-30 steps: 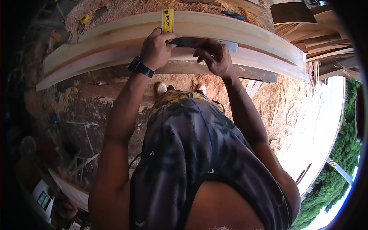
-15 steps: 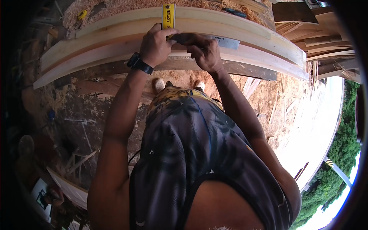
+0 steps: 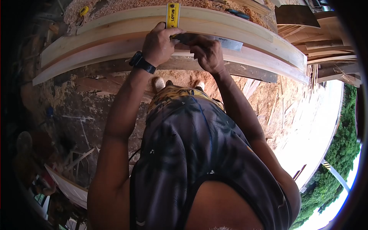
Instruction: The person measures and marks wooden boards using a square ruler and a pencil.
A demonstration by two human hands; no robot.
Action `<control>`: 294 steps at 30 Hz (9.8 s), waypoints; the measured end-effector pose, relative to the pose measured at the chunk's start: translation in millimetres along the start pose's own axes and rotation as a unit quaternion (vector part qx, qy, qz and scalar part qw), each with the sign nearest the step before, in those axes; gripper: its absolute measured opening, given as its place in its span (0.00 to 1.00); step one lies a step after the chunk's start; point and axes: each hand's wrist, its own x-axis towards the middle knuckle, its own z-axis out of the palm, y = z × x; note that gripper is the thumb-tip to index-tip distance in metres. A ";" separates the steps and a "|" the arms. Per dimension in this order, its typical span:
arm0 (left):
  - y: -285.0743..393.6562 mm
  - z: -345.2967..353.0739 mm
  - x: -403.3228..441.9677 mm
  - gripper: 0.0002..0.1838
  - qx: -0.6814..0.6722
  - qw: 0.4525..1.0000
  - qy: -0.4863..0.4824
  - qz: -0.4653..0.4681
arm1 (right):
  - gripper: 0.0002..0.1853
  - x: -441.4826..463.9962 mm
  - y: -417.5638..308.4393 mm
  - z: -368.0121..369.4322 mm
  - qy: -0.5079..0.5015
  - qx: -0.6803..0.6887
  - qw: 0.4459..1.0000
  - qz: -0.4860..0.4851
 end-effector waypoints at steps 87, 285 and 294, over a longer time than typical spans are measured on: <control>-6.3 -1.4 0.6 0.25 -0.019 1.000 -0.022 0.012 | 0.06 7.3 -7.6 2.4 -0.023 0.037 0.999 0.012; -146.3 -148.6 -55.6 0.24 0.009 0.997 -0.049 0.066 | 0.12 66.3 -79.7 165.9 0.013 0.141 0.988 0.063; -152.8 -145.3 -54.9 0.23 0.016 0.996 -0.040 0.074 | 0.11 69.3 -75.6 161.4 -0.043 0.118 0.986 0.110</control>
